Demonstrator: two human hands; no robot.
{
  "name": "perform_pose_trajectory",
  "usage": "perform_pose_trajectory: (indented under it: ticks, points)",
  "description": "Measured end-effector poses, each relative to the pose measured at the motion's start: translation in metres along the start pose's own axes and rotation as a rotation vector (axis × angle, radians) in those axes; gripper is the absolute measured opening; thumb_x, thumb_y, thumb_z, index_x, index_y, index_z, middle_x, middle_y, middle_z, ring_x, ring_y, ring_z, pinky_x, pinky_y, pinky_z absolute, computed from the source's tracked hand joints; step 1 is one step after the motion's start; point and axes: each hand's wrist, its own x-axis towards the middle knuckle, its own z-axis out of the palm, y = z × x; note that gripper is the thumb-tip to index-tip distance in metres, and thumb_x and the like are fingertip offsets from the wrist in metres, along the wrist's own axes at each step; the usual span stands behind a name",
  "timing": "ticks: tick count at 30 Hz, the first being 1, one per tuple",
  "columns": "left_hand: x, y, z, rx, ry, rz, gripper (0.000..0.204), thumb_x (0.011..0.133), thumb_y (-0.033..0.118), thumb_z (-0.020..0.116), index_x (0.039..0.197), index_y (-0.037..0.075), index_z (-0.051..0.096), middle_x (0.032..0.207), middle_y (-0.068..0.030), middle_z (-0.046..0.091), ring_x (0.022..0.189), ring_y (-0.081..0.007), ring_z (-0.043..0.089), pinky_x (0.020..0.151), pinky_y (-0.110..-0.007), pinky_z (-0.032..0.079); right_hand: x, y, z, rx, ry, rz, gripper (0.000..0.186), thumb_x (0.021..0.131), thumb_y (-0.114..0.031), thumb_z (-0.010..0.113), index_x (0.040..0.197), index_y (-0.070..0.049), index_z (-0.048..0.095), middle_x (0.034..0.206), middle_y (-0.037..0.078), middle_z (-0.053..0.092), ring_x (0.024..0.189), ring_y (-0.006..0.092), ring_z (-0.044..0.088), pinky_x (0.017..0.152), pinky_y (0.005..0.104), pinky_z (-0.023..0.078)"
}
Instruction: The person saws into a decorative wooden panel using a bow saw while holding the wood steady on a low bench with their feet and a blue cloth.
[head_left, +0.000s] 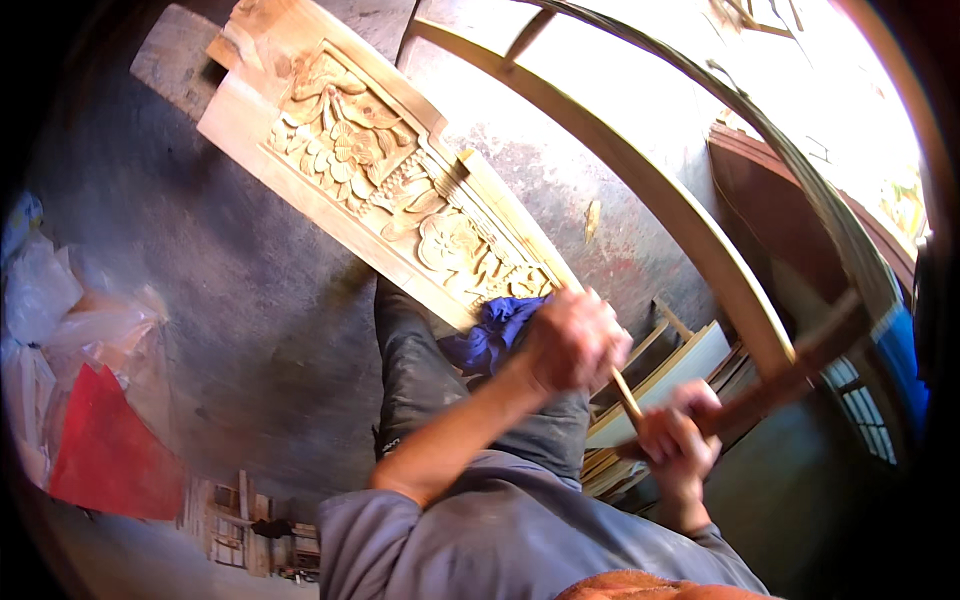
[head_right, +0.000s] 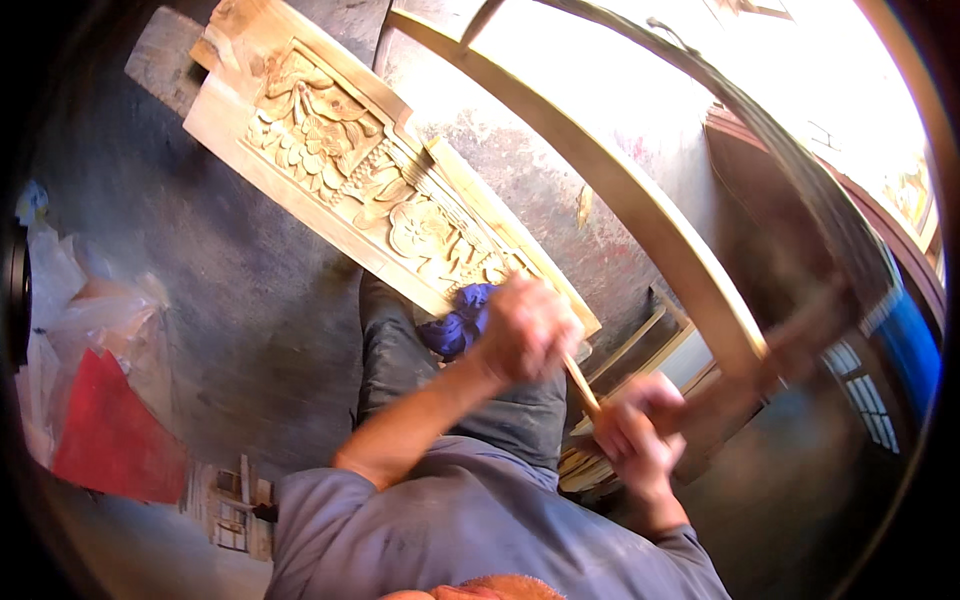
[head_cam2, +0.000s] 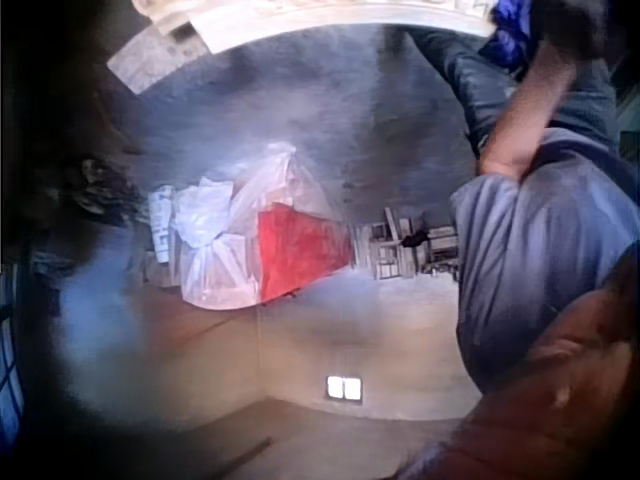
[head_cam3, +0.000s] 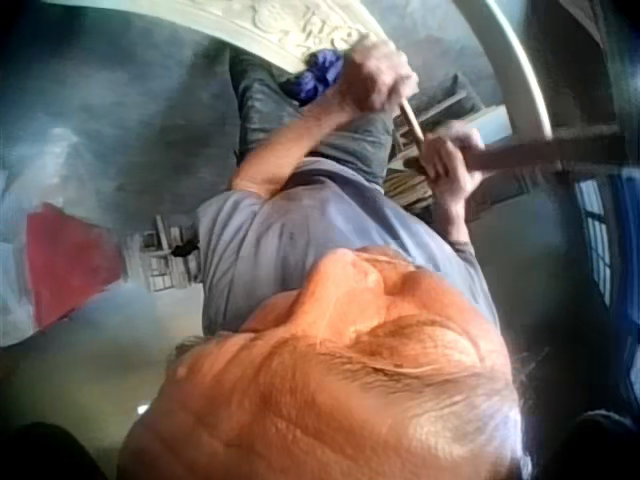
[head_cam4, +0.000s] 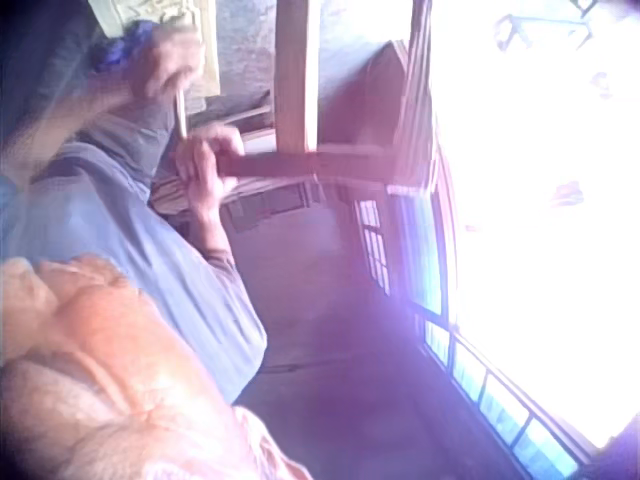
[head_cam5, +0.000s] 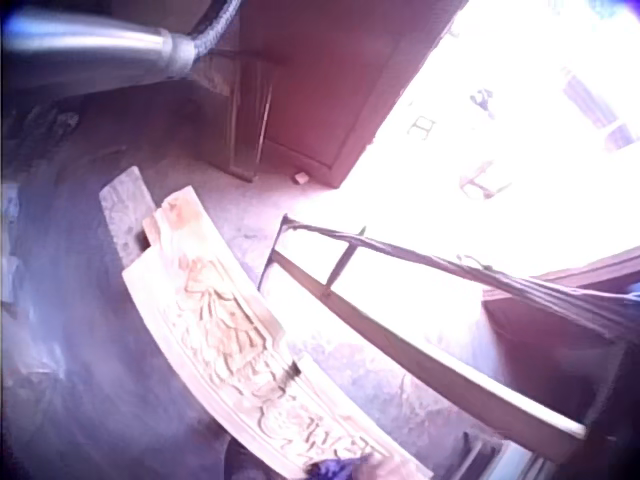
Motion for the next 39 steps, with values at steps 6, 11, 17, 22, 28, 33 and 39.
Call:
perform_pose_trajectory:
  ticks: [6,11,17,22,28,33,39]
  points:
    - [0.009,-0.060,-0.019,0.096,0.042,0.021,0.033,0.091,0.018,0.066,0.061,0.012,0.053,0.064,-0.0096,0.052,0.066,-0.0318,0.055,0.067,-0.046,0.042,0.056,0.029,0.028,0.011,-0.098,-0.020,0.010,0.098,-0.005,0.064,0.100,-0.002,0.055,0.070,0.002,0.048,0.050,0.0088,0.041,0.044,0.0266,0.033]
    - [-0.007,0.076,0.015,-0.049,0.103,-0.015,0.036,0.093,0.025,0.065,0.061,0.013,0.052,0.065,-0.0060,0.048,0.067,-0.0277,0.053,0.069,-0.046,0.043,-0.057,-0.041,-0.023,-0.111,-0.162,-0.126,0.013,0.101,-0.007,0.059,0.096,-0.004,0.048,0.055,-0.001,0.040,0.042,0.0104,0.038,0.040,0.0277,0.031]
    - [0.001,-0.022,-0.011,0.067,0.051,-0.049,0.031,0.094,0.021,0.062,0.065,0.012,0.058,0.068,-0.0094,0.056,0.069,-0.0307,0.057,0.072,-0.047,0.044,0.030,0.020,0.010,0.010,-0.086,-0.027,0.009,0.099,-0.002,0.060,0.098,-0.005,0.051,0.067,0.000,0.045,0.048,0.0095,0.038,0.043,0.0265,0.031]
    - [0.019,-0.075,-0.028,0.134,0.090,0.007,0.034,0.092,0.016,0.068,0.060,0.013,0.055,0.061,-0.0084,0.056,0.064,-0.0322,0.058,0.068,-0.049,0.044,0.084,0.021,0.068,-0.046,-0.024,0.011,0.010,0.096,-0.004,0.065,0.096,-0.001,0.056,0.066,0.001,0.046,0.046,0.0098,0.040,0.044,0.0274,0.033]
    - [0.002,0.081,-0.012,-0.048,-0.036,-0.038,0.032,0.090,0.023,0.067,0.063,0.013,0.055,0.065,-0.0078,0.052,0.066,-0.0286,0.056,0.065,-0.045,0.042,-0.065,-0.052,-0.006,-0.105,-0.129,-0.057,0.017,0.103,-0.011,0.060,0.095,-0.006,0.047,0.054,-0.002,0.038,0.042,0.0105,0.036,0.040,0.0286,0.030]
    - [0.004,0.024,-0.013,-0.028,0.004,-0.060,0.024,0.089,0.018,0.064,0.067,0.011,0.060,0.072,-0.0105,0.064,0.069,-0.0297,0.060,0.068,-0.045,0.044,-0.018,-0.020,0.019,-0.012,-0.001,-0.011,0.011,0.101,-0.007,0.058,0.096,-0.005,0.049,0.057,-0.001,0.041,0.044,0.0102,0.039,0.043,0.0265,0.034]
    - [0.017,-0.093,-0.027,0.137,0.076,0.012,0.034,0.091,0.013,0.065,0.059,0.011,0.052,0.060,-0.0117,0.057,0.062,-0.0359,0.058,0.066,-0.050,0.044,0.090,0.035,0.065,-0.022,0.020,-0.015,0.008,0.096,-0.003,0.063,0.099,-0.001,0.056,0.067,-0.001,0.045,0.048,0.0096,0.040,0.044,0.0259,0.033]
